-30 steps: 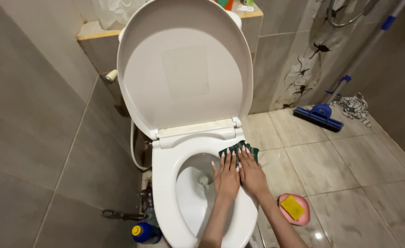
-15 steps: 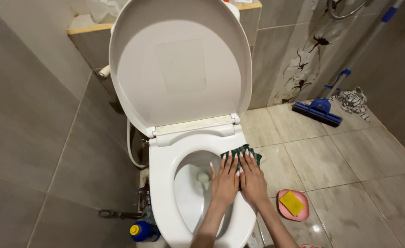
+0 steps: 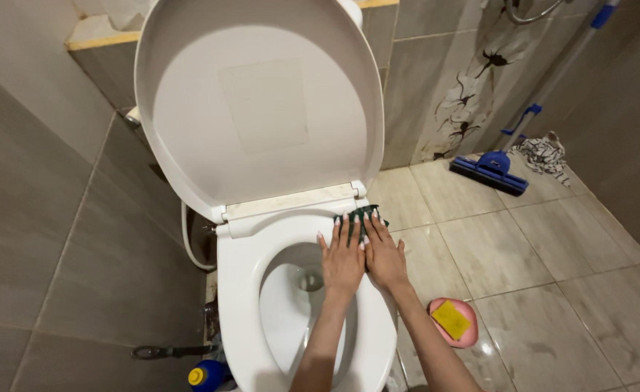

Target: The person wipes the toilet seat with a yellow sponge, then switches to a green cloth to continue wiping the seat surface. The lid remains open throughout the clip.

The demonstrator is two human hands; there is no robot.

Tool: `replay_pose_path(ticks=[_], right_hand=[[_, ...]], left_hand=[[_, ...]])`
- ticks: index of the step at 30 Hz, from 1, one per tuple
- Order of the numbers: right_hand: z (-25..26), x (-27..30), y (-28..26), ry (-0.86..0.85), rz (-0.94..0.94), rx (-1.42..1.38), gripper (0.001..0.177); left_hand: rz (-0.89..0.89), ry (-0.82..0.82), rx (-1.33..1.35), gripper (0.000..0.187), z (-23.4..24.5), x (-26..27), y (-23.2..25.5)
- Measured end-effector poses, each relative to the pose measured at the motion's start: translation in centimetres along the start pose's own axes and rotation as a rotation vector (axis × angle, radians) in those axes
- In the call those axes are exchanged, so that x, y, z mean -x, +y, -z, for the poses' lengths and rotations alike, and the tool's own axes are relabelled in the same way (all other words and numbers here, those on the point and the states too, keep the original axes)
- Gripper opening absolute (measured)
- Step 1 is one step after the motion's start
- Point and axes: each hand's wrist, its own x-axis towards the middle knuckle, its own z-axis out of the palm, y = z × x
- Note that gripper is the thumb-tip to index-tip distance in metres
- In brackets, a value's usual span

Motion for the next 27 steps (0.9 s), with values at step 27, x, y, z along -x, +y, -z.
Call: replay_pose_path(ticks=[27], right_hand=[[-0.6,3.8,0.4,0.062,0.014,-0.053,0.055]], left_hand=[[-0.006,0.019,0.069,0.055,0.5,3.5,0.6]])
